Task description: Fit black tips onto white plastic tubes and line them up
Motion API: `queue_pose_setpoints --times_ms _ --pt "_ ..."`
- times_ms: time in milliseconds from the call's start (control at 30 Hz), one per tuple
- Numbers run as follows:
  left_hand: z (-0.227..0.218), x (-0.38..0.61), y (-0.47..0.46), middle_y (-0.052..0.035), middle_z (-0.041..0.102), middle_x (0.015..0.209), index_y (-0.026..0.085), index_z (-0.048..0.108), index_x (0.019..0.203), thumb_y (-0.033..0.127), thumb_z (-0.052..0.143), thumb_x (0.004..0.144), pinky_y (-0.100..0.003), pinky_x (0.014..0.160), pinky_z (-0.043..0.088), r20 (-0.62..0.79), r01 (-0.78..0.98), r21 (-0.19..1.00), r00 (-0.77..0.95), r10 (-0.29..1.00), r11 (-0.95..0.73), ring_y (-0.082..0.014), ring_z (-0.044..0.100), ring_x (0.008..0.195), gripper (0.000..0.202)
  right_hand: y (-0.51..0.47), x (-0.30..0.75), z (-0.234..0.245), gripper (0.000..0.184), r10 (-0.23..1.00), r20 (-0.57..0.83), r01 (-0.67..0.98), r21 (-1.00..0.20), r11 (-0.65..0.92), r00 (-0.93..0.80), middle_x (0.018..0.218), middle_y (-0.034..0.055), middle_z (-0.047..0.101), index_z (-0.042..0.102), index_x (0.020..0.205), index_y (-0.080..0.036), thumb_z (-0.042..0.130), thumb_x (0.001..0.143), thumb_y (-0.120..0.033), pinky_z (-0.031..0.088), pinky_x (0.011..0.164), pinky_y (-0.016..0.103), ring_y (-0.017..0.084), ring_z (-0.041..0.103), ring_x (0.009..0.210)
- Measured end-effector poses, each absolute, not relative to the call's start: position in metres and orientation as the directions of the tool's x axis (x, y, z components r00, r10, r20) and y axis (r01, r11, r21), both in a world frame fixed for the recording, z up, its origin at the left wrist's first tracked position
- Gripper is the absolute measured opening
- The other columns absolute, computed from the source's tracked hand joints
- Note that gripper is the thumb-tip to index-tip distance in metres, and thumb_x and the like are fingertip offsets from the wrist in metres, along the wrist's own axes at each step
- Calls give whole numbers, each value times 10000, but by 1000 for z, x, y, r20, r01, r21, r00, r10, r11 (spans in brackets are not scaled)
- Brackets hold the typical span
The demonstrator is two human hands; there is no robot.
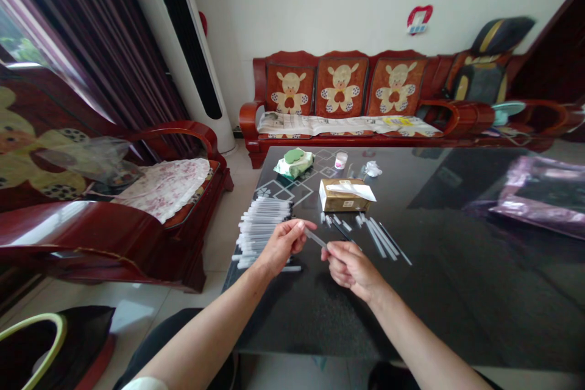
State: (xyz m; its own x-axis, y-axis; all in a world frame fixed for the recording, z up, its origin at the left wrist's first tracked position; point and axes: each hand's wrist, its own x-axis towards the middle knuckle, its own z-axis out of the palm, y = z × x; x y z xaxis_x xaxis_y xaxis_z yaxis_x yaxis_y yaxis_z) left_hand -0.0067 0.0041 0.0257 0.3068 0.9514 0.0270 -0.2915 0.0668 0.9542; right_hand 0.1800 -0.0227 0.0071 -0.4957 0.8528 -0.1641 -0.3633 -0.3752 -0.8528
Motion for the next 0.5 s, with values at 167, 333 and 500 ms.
queue_pose_setpoints --times_ms 167,333,500 --pt "23 -11 7 65 355 545 101 644 961 475 577 816 -207 437 139 1 -260 962 312 950 85 -35 239 446 407 -24 179 10 299 882 -159 -283 -909 -306 -445 391 -130 263 599 761 -132 573 863 -411 113 301 158 21 139 324" --pt "26 -15 8 30 466 602 133 644 974 488 563 820 -188 433 192 35 -109 994 323 946 0 -43 333 463 395 -25 181 12 325 901 -146 -173 -957 -233 -410 411 -126 259 594 765 -133 549 863 -440 119 319 163 27 140 347" --pt "22 -13 6 8 520 606 127 652 855 499 567 814 -187 437 243 88 -22 996 285 954 -86 -50 389 460 384 -26 184 11 355 919 -118 -36 -989 -142 -377 423 -120 239 591 768 -139 490 884 -459 136 331 181 45 143 356"
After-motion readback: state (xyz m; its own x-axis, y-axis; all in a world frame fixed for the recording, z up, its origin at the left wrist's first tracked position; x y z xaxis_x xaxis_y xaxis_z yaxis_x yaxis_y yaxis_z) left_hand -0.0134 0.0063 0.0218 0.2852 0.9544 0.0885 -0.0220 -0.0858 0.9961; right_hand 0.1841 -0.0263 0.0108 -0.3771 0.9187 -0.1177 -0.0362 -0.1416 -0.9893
